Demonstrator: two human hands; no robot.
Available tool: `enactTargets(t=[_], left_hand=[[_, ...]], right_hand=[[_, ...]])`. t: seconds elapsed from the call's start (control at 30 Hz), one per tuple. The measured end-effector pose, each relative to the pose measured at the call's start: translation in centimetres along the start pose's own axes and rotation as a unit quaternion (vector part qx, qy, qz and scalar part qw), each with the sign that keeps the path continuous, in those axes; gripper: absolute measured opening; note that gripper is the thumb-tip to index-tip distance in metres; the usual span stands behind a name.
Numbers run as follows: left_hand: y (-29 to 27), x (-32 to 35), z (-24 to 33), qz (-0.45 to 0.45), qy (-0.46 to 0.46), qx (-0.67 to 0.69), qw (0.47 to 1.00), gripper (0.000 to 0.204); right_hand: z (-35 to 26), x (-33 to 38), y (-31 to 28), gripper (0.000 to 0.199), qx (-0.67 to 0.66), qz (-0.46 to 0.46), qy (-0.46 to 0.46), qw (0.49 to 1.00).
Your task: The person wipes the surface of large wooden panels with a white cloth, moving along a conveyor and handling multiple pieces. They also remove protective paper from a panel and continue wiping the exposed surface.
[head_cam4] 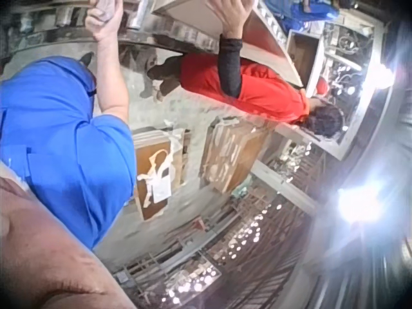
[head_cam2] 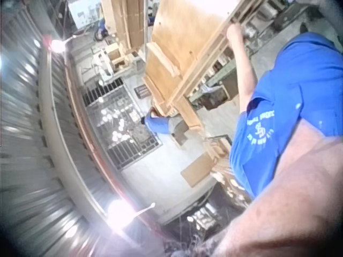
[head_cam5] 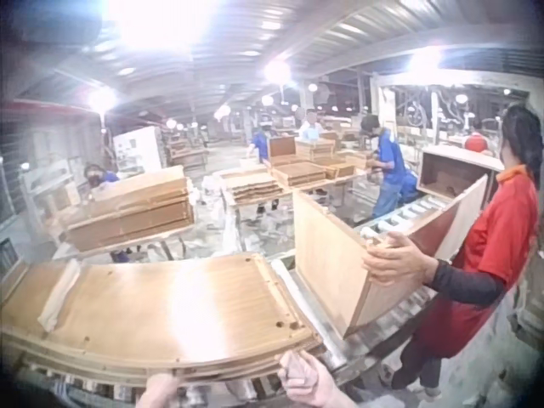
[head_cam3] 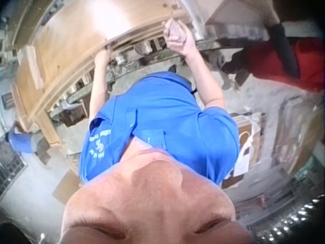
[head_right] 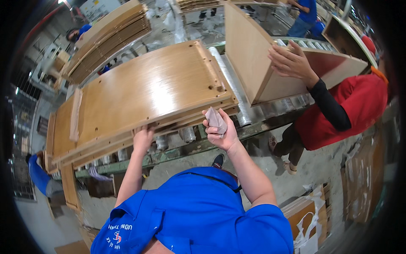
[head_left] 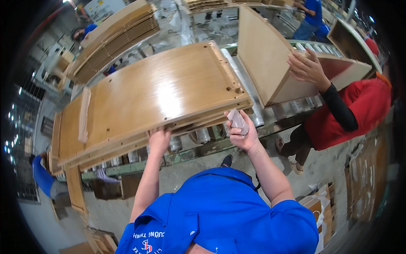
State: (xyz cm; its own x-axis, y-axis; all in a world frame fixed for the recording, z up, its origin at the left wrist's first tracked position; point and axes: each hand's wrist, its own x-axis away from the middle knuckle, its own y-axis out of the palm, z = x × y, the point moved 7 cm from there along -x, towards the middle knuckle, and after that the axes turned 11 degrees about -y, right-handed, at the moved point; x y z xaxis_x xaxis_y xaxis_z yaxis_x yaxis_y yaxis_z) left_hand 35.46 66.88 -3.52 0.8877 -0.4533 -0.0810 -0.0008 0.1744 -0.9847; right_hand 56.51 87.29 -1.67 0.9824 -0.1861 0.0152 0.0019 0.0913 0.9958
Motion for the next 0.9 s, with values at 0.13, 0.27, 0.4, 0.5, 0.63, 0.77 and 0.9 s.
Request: enactTargets(t=[0.13,0.27,0.4,0.5,0.63,0.77,0.9], left_hand=[[-1.7,11.0,1.2,0.071,0.152,0.111,0.980,0.039],[0.7,19.9,-2.0,-0.111,0.144,0.193,0.964,0.035],[3.5,27.3,-8.8,-0.252,0.034,0.180,0.950,0.039],[5.2,33.4,-14.8,-0.276,-0.091,0.170,0.942,0.039],[8.0,41.6,-20.6,-0.327,-0.189,0.147,0.914,0.040],[9.3,45.2,-21.4,-0.399,-0.264,0.101,0.872,0.039],[10.8,46.2,-20.8,-0.416,-0.323,0.103,0.844,0.038]], right_hand=[[5.8,1.5,-1.9,0.045,0.070,0.097,-0.013,0.993],[12.1,2.1,-3.9,0.040,0.011,0.074,0.064,0.995],[11.0,0.7,-2.8,0.039,0.031,0.058,-0.022,0.998],[5.1,0.0,-2.8,0.039,0.106,0.104,-0.168,0.975],[-4.6,0.5,-3.1,0.033,0.262,0.216,-0.341,0.877],[-11.0,1.4,-2.4,0.028,0.432,0.274,-0.412,0.754],[-14.5,0.9,-1.7,0.025,0.497,0.287,-0.405,0.712]])
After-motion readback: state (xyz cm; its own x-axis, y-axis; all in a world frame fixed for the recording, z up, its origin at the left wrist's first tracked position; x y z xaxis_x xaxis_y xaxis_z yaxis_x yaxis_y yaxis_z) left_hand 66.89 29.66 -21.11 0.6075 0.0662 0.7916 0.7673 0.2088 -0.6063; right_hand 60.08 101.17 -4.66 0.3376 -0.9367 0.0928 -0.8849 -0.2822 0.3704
